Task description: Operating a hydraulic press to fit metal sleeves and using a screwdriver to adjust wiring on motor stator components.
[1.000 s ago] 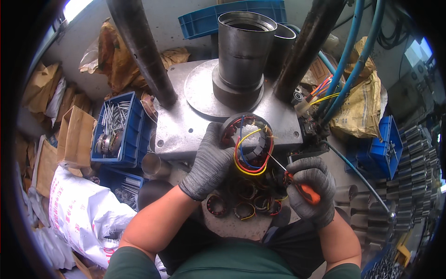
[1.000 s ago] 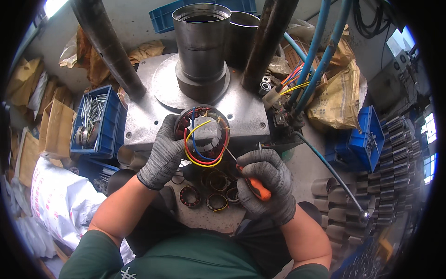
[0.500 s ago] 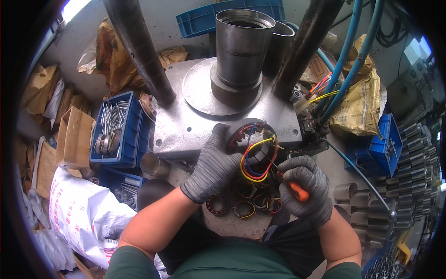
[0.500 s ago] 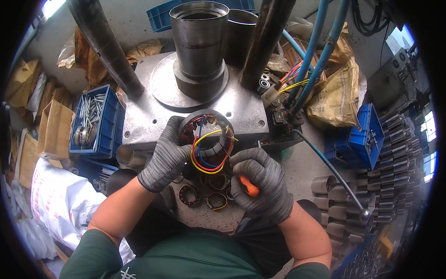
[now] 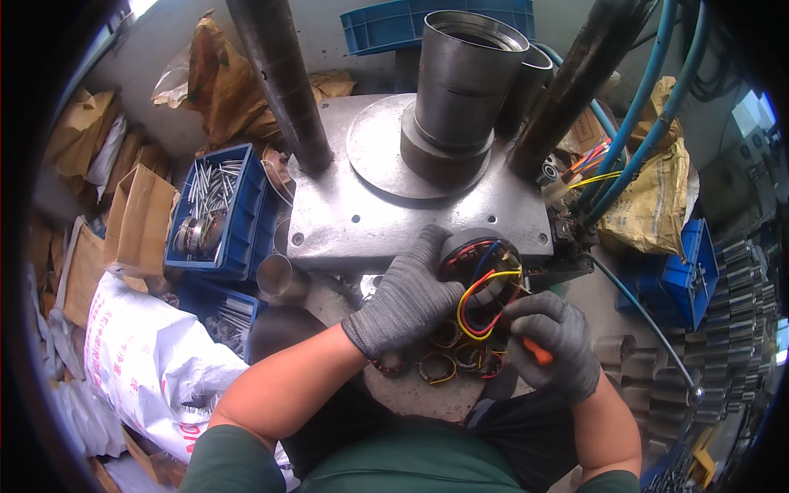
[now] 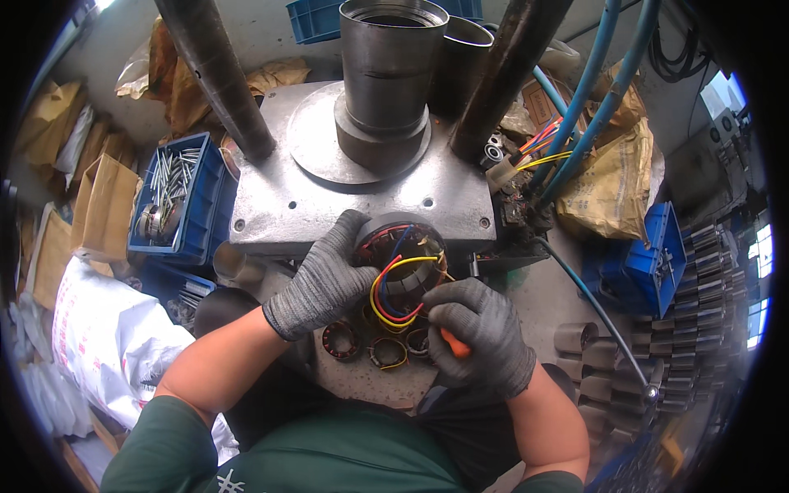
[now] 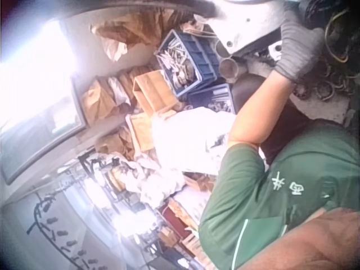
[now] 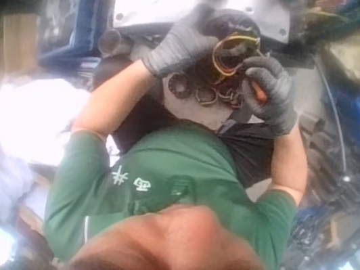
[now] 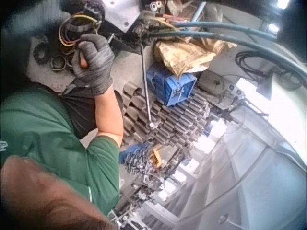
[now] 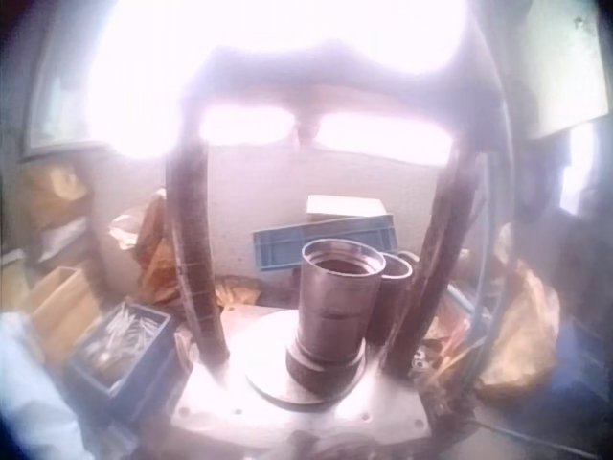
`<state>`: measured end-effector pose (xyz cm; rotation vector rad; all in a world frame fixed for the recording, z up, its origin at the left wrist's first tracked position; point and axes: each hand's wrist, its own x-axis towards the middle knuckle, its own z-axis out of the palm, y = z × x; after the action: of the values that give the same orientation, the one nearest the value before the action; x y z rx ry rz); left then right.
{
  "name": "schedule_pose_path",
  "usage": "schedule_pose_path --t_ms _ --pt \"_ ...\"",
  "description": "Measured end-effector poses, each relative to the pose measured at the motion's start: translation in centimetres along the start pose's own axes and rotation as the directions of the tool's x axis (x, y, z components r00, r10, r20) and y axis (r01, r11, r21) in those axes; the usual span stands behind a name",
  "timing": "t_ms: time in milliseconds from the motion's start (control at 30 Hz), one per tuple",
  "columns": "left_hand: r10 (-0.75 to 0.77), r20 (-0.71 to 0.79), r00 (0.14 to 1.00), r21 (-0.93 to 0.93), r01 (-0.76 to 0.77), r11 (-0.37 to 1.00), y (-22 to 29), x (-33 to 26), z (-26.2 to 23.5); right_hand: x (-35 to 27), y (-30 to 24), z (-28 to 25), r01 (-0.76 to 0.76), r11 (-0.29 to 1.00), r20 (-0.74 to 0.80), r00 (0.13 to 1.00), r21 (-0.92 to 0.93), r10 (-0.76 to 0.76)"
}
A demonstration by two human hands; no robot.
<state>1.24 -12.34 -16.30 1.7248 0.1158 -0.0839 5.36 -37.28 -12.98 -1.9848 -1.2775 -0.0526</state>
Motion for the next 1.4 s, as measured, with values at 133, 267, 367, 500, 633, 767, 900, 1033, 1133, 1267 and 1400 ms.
schedule_pose_path --t_ms 133,267,367,500,633,767,900,1033,1133,1267,1400 --pt "0.039 -0.042 0.998 -0.035 -0.041 0.999 0.9 -0.1 -0.5 -0.9 -0.2 -0.5 -0.013 0.999 -0.096 0.995 0.049 0.017" --pt "-0.013 -0.062 0.998 -0.112 0.006 0.994 1.4 -0.2 -1.0 -1.2 -0.3 -0.7 -0.029 0.993 -0.103 0.994 0.117 0.041" --pt "-0.022 -0.046 0.999 -0.152 0.014 0.988 1.3 -0.2 -1.3 -1.1 -0.3 -0.7 -0.026 0.994 -0.116 0.992 0.110 0.039" --pt "-0.022 -0.040 0.999 -0.171 0.015 0.985 0.8 0.0 -1.4 -0.8 0.1 -0.7 -0.010 0.998 -0.075 0.997 0.059 0.014" --pt "-0.067 -0.042 0.997 -0.069 0.064 0.996 1.5 -0.1 -1.0 -0.2 0.1 -0.1 -0.016 0.999 -0.021 1.000 0.032 0.017" --pt "-0.019 0.003 1.000 0.005 0.019 1.000 1.0 -0.3 -0.2 0.1 0.8 0.9 0.034 0.999 0.026 0.999 -0.037 -0.033" --pt "-0.025 0.002 1.000 0.058 0.024 0.998 1.5 -0.1 -0.2 -0.1 0.0 0.3 0.050 0.995 0.032 0.998 -0.085 -0.048" --pt "-0.001 -0.068 0.998 0.032 0.003 0.999 1.4 0.1 -0.5 -1.0 -0.7 -0.7 0.047 0.998 -0.107 0.993 0.032 -0.043" --pt "-0.006 -0.070 0.998 -0.064 0.002 0.998 1.2 0.3 -1.2 -1.6 -0.7 -1.3 0.004 0.992 -0.157 0.987 0.130 0.017" --pt "-0.044 -0.072 0.996 -0.190 0.029 0.981 0.9 0.4 -1.4 -1.1 -0.9 -1.5 -0.005 0.995 -0.133 0.991 0.104 0.019" --pt "-0.056 -0.046 0.997 -0.395 0.033 0.918 0.8 0.9 -0.7 -0.8 -1.2 -1.7 0.009 0.997 -0.137 0.991 0.073 0.001"
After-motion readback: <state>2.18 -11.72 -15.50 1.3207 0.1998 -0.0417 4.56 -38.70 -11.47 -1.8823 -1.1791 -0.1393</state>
